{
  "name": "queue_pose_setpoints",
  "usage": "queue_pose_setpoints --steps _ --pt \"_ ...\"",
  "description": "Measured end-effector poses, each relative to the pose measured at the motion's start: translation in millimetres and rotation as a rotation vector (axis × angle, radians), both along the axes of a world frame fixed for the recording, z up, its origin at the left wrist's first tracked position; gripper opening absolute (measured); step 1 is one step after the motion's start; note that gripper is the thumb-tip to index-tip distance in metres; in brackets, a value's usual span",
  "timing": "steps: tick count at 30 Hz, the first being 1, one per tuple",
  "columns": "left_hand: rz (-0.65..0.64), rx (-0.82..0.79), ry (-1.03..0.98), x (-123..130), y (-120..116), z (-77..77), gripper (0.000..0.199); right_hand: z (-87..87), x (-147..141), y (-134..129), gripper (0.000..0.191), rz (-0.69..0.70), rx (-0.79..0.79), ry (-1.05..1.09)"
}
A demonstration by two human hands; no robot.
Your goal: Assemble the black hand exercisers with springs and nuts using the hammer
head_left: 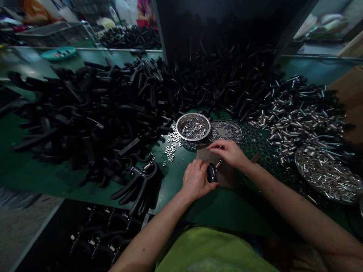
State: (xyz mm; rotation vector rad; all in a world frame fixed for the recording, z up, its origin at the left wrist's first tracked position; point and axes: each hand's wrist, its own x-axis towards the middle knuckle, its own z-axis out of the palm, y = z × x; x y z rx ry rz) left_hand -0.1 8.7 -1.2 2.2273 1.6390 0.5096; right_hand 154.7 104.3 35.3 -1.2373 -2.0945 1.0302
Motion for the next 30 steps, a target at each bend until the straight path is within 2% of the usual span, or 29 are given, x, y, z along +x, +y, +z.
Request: queue_pose_setpoints --steps 5,11,15,18,20,23,25,28,30 --pt "-0.019 0.005 0.005 -0.6 -0.1 -1.8 0.055 -15.7 17.1 -38.2 0.021 0.126 0.151 -0.177" --pt "-0.02 0.016 0.011 0.1 -0.6 -1.9 0.053 -13.1 1.3 -49.2 0.022 0.165 0.271 -0.433" --pt "-0.01 0.03 0.055 0.8 -1.4 -1.7 0.043 -15.9 -7.3 -60.4 0.013 0.228 0.473 -0.633" --pt "-0.014 0.037 0.069 0.6 -2.3 -1.7 0.042 -24.4 -3.5 -67.7 0.016 0.236 0.565 -0.626" --pt "-0.027 0.041 0.05 0.1 -3.0 -1.8 0.048 -29.6 4.1 -68.5 0.019 0.191 0.537 -0.537" --pt "-0.052 0.05 0.015 -1.1 -3.9 -2.0 0.06 -32.2 20.1 -58.6 0.019 0.055 0.46 -0.317" --pt "-0.076 0.054 0.007 -1.9 -4.2 -2.1 0.061 -30.8 32.0 -41.6 0.018 -0.055 0.432 -0.258" --pt "-0.105 0.058 0.017 -2.8 -3.9 -1.8 0.056 -29.4 48.1 -0.7 0.018 -0.2 0.401 -0.41" --pt "-0.122 0.061 0.03 -3.1 -3.3 -1.2 0.055 -31.9 55.3 30.6 0.018 -0.249 0.385 -0.502"
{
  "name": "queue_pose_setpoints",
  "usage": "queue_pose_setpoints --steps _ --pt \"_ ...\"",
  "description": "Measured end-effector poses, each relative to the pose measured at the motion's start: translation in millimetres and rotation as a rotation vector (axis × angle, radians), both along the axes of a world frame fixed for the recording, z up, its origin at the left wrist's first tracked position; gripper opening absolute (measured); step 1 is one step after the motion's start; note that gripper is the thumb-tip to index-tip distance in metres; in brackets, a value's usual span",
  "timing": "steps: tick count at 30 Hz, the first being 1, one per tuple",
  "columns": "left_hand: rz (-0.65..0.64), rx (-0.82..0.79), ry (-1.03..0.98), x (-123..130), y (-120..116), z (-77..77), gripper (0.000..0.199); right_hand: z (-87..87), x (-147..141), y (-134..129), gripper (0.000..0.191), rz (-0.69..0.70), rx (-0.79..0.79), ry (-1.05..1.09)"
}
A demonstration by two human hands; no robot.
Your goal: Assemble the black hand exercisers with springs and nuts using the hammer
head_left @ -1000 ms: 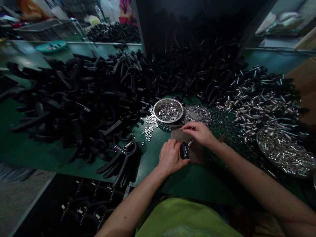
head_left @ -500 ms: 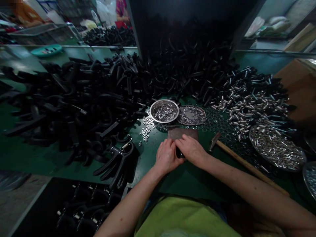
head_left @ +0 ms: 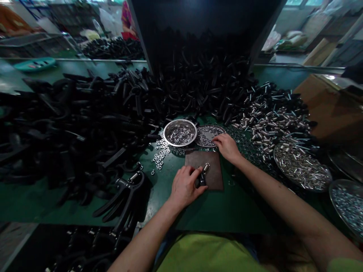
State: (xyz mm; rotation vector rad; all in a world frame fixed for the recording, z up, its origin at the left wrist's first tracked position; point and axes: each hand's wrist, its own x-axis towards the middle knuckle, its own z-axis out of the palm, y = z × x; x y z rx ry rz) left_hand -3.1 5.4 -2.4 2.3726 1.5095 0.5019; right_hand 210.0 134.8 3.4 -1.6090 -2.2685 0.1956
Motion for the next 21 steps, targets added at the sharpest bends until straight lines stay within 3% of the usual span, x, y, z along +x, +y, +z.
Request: queue_pose_setpoints --steps 5,8,12,16,18,21 --pt "-0.013 -0.007 -0.006 0.4 0.6 0.7 0.057 -14.7 2.3 51.1 0.018 -0.019 -0.053 -0.102" --pt "-0.006 -0.027 -0.05 0.9 0.6 -0.4 0.057 -18.6 -1.5 56.3 0.019 -0.017 -0.07 -0.132" --pt "0.066 -0.089 -0.211 1.5 3.1 0.1 0.057 -11.5 -4.3 49.0 0.021 -0.038 -0.052 -0.079" --pt "0.335 -0.343 -0.661 -0.8 10.4 6.8 0.055 0.5 -1.9 28.0 0.027 -0.082 -0.037 0.087" --pt "0.473 -0.58 -0.98 -3.3 14.7 11.0 0.051 4.4 -1.9 9.2 0.023 -0.076 -0.101 0.353" --pt "0.599 -0.935 -1.419 -6.6 18.3 16.0 0.041 7.0 -9.0 -27.0 0.013 -0.04 -0.317 0.881"
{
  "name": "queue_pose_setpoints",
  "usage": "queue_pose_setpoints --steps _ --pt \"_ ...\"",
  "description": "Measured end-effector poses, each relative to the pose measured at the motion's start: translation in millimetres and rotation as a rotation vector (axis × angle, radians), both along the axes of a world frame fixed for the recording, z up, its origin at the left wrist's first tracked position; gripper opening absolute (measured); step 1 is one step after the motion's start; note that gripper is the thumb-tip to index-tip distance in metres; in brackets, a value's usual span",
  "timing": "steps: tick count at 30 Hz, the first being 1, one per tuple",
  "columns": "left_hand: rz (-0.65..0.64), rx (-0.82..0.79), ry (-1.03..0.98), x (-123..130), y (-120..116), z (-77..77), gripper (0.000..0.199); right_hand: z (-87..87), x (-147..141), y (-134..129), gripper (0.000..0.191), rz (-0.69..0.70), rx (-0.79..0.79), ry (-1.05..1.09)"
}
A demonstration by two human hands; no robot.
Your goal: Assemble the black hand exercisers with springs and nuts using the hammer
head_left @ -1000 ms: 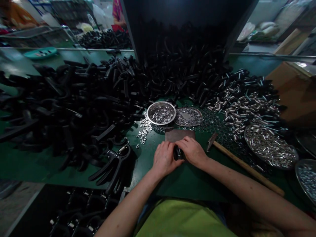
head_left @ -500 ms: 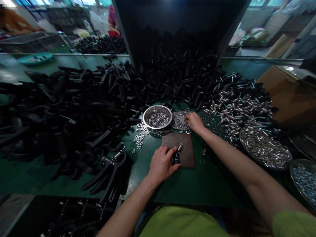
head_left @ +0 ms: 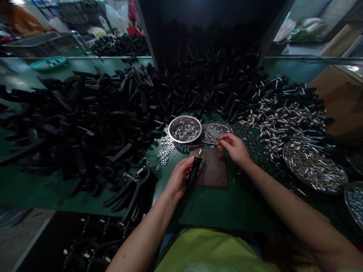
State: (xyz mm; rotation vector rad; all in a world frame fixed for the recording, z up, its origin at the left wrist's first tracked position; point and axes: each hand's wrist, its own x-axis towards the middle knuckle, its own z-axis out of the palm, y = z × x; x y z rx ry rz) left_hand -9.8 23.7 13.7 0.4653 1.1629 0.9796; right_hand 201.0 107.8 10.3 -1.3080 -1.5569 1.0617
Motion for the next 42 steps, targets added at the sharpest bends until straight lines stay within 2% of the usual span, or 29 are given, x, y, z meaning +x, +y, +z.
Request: queue_pose_setpoints --steps 2,6,10,16,18,20,23,25,28,30,32,34,36,39,42 --pt "0.04 -0.132 -0.213 -0.7 -0.6 2.5 0.035 0.3 -9.8 -23.9 0.018 0.054 -0.128 0.199" --pt "0.071 -0.208 -0.405 1.5 -5.9 7.2 0.027 -1.3 -30.8 -52.9 0.02 0.118 -0.236 0.308" --pt "0.051 -0.226 -0.45 4.9 -8.5 9.3 0.026 -4.0 -39.2 -55.5 0.015 0.128 -0.236 0.387" --pt "0.001 -0.194 -0.421 7.3 -8.4 5.6 0.03 -8.5 -37.9 -52.3 0.018 0.148 -0.276 0.363" --pt "-0.037 -0.113 -0.318 6.3 -6.4 4.7 0.034 -9.7 -35.3 -51.3 0.022 0.155 -0.244 0.309" --pt "-0.107 0.016 -0.161 4.2 -2.2 4.6 0.039 -10.0 -30.3 -48.9 0.022 0.179 -0.088 0.128" --pt "-0.251 0.222 0.167 1.8 5.9 4.0 0.047 -10.1 -20.1 -42.7 0.013 0.295 0.308 -0.396" --pt "-0.341 0.386 0.459 2.6 8.4 1.7 0.053 -11.0 -14.5 -37.8 0.015 0.416 0.525 -0.735" --pt "-0.448 0.649 0.899 7.5 3.2 -4.9 0.056 -11.3 -10.8 -32.6 0.025 0.533 0.671 -1.025" --pt "-0.516 0.779 1.116 11.6 -4.2 -9.6 0.057 -7.8 -8.8 -32.8 0.027 0.553 0.685 -1.105" --pt "-0.573 0.852 1.248 15.1 -11.3 -13.4 0.056 -0.7 -2.3 -37.7 0.024 0.531 0.655 -1.144" --pt "-0.566 0.851 1.33 17.6 -15.9 -15.8 0.056 6.9 13.2 -48.2 0.02 0.419 0.58 -1.175" --pt "-0.524 0.803 1.382 19.2 -17.4 -16.7 0.055 10.4 38.6 -63.7 0.022 0.243 0.471 -1.222" --pt "-0.492 0.747 1.43 20.5 -16.0 -16.1 0.053 1.4 85.6 -90.1 0.027 0.04 0.271 -1.335" --pt "-0.499 0.741 1.444 21.1 -13.8 -13.9 0.052 -15.0 118.4 -108.0 0.025 -0.025 0.148 -1.393"
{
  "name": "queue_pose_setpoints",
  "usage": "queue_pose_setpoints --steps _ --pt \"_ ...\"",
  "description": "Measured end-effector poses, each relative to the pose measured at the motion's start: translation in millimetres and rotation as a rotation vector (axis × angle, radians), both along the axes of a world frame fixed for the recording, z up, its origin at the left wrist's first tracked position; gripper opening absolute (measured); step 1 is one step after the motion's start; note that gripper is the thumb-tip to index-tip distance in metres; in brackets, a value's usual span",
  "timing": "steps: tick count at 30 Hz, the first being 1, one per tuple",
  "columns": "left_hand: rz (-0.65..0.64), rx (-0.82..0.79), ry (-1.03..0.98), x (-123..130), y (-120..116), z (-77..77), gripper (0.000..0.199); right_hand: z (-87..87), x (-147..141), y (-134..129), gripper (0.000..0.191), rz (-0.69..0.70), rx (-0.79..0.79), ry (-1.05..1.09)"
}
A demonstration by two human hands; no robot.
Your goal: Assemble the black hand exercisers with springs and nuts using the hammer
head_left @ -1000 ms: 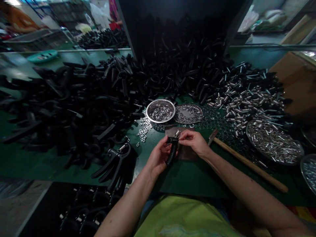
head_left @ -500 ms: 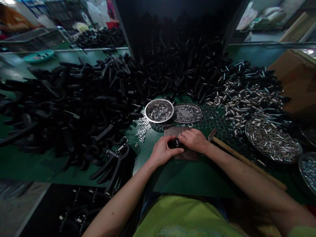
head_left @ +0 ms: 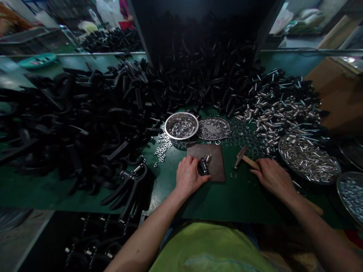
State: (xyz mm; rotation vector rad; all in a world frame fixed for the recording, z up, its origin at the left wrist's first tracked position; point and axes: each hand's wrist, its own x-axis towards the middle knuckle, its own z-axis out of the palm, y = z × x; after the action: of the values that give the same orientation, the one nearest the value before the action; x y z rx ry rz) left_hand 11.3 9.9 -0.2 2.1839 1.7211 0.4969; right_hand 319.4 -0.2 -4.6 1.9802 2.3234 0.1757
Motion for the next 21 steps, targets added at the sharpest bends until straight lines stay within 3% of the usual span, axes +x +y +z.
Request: queue_pose_setpoints --steps 2,5,8,10,12,16,21 --pt "-0.002 -0.006 0.006 0.4 0.9 1.4 0.052 -1.8 3.4 -3.7 0.022 -0.058 -0.001 0.032" --pt "-0.002 -0.01 0.012 1.3 1.4 2.3 0.052 19.7 -18.7 -2.4 0.025 -0.121 -0.004 0.212" --pt "0.007 -0.01 0.013 2.1 1.4 1.6 0.053 51.1 -57.3 -2.3 0.03 -0.006 0.004 0.583" --pt "0.014 -0.006 0.009 2.4 1.1 1.0 0.054 60.8 -81.2 -3.8 0.035 0.107 0.082 0.784" --pt "0.012 0.003 0.009 2.4 0.6 0.6 0.055 59.5 -98.1 -4.3 0.037 0.187 0.064 0.819" --pt "0.003 0.009 0.008 1.8 -0.3 0.1 0.053 58.6 -108.9 -3.7 0.033 0.232 -0.163 0.694" --pt "0.008 -0.006 -0.005 1.5 0.1 -0.2 0.055 75.1 -109.4 -10.3 0.035 0.17 0.162 0.837"
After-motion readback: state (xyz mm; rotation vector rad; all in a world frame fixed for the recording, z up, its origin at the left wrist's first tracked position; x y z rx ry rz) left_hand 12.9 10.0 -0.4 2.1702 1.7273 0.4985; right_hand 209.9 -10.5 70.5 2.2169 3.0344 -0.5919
